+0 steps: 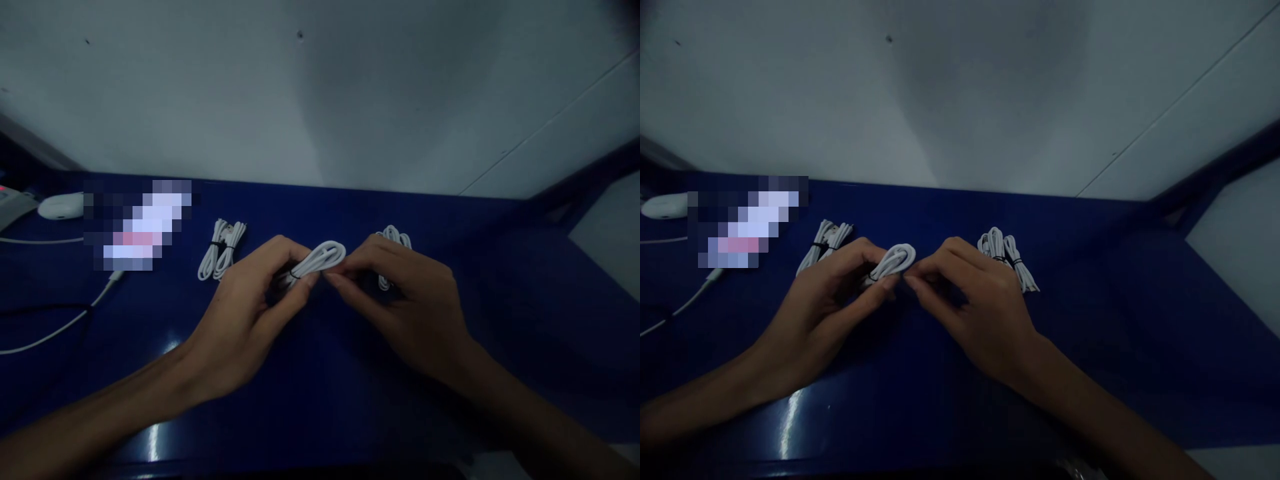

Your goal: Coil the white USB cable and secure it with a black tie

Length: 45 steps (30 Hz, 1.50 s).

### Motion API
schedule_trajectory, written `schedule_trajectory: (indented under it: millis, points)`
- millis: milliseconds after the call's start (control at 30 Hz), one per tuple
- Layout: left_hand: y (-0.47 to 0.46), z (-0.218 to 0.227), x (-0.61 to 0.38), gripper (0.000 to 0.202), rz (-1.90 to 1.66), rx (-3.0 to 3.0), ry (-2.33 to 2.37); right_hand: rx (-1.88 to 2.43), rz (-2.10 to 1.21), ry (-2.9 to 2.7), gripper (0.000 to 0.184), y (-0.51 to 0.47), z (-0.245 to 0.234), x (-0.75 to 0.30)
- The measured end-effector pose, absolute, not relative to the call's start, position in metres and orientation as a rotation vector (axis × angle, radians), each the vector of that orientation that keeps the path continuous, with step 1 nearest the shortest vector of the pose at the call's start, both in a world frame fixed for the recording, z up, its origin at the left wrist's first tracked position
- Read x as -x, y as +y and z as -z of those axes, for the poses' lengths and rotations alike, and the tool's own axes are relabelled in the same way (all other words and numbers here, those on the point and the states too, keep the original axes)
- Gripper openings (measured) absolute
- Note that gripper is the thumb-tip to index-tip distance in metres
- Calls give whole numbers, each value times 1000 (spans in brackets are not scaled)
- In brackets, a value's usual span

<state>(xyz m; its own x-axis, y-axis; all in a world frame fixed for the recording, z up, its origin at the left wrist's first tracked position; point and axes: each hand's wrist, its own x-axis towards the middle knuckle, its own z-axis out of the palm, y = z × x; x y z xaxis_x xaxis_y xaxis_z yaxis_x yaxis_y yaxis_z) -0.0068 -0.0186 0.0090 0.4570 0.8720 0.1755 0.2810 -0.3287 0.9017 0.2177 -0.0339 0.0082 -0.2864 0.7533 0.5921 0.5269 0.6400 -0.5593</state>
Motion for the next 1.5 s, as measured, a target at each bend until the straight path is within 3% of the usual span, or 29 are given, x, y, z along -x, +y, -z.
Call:
schedule_trajectory:
  millis: [300,1500]
  points:
    - [-17,-4,6,16,-896,-1793,1014,969,-248,-2013,13,-33,-7,-217]
    - [-20,-15,5,14,-884,-1978,1024,992,-156,-2020,25,-38,-9,-210]
